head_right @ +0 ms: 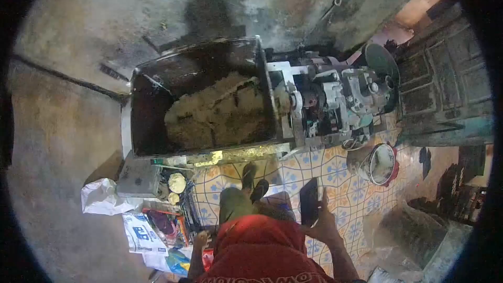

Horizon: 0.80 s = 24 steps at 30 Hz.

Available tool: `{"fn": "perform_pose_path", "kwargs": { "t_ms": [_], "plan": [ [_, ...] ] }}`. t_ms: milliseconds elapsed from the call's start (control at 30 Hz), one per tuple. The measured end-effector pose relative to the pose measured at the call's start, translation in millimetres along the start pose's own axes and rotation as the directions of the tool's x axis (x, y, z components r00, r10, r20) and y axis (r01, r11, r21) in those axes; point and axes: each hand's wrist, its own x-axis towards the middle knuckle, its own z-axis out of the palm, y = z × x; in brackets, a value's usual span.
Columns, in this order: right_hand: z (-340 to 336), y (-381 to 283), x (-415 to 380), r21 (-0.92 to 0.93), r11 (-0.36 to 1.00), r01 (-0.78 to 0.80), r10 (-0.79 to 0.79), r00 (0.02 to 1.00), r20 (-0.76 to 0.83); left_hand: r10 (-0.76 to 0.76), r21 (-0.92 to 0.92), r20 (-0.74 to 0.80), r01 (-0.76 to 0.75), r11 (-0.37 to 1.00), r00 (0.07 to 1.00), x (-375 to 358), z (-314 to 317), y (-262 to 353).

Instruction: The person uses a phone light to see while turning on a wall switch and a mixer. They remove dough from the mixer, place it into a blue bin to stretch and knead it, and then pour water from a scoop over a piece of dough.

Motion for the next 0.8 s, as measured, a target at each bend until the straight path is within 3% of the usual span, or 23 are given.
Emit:
{"fn": "perform_pose_path", "kwargs": {
  "t_ms": [33, 67, 133, 167, 233, 267, 300, 367, 400, 533, 600, 633, 667, 767, 800],
  "plan": [
    [-13, 5, 2, 0.090, 0.996, -0.023, 0.028, 0.998, -0.060, 0.125, 0.068, 0.088, -0.131, 0.989, 0.988, 11, 4, 2],
    [-24, 28, 7, 0.004, 1.000, -0.006, 0.007, 0.992, -0.123, 0.242, 0.121, 0.198, -0.269, 0.955, 0.950, 38, 8, -1],
    [-44, 37, 12, 0.084, 0.996, 0.021, 0.000, 0.971, -0.241, 0.156, 0.374, 0.230, -0.235, 0.897, 0.961, -7, 71, 102],
    [-57, 41, 15, 0.103, 0.991, 0.080, -0.041, 0.943, -0.331, 0.171, 0.386, 0.247, -0.259, 0.885, 0.954, 18, 76, 98],
    [-85, 42, 16, 0.143, 0.989, -0.039, 0.095, 0.907, -0.409, 0.194, 0.411, 0.303, -0.311, 0.857, 0.933, 71, 89, 96],
    [-98, 51, 15, 0.158, 0.987, -0.042, 0.109, 0.889, -0.445, 0.049, 0.572, 0.197, -0.155, 0.806, 0.979, 61, 116, 131],
    [-110, 61, 18, 0.127, 0.990, -0.054, 0.107, 0.878, -0.466, 0.159, 0.290, 0.423, -0.300, 0.909, 0.892, 87, 112, 130],
    [-143, 77, 24, 0.142, 0.990, 0.007, 0.071, 0.838, -0.540, 0.074, 0.382, 0.354, -0.216, 0.898, 0.932, 118, 129, 140],
    [-166, 92, 32, 0.106, 0.994, -0.031, 0.085, 0.824, -0.561, 0.162, 0.474, 0.473, -0.404, 0.782, 0.866, 137, 127, 137],
    [-258, 108, 67, 0.121, 0.985, -0.120, 0.168, 0.802, -0.573, -0.060, 0.640, 0.235, -0.108, 0.761, 0.970, 124, 173, 150],
    [-310, 135, 95, 0.009, 0.999, -0.045, 0.042, 0.804, -0.593, -0.146, 0.607, 0.101, 0.055, 0.793, 0.984, 104, 202, 142],
    [-335, 149, 108, -0.041, 0.999, -0.002, -0.022, 0.807, -0.590, -0.125, 0.608, 0.086, 0.047, 0.793, 0.988, 74, 216, 134],
    [-359, 166, 121, -0.089, 0.994, -0.067, 0.004, 0.821, -0.571, -0.082, 0.612, 0.105, 0.001, 0.791, 0.991, 47, 240, 117],
    [-432, 185, 156, -0.066, 0.991, 0.112, -0.130, 0.846, -0.517, -0.039, 0.694, 0.138, -0.069, 0.717, 0.990, -52, 318, 99],
    [-448, 196, 162, -0.087, 0.993, 0.075, -0.108, 0.867, -0.487, -0.033, 0.717, 0.150, -0.086, 0.692, 0.988, -73, 342, 93]
  ]
}}
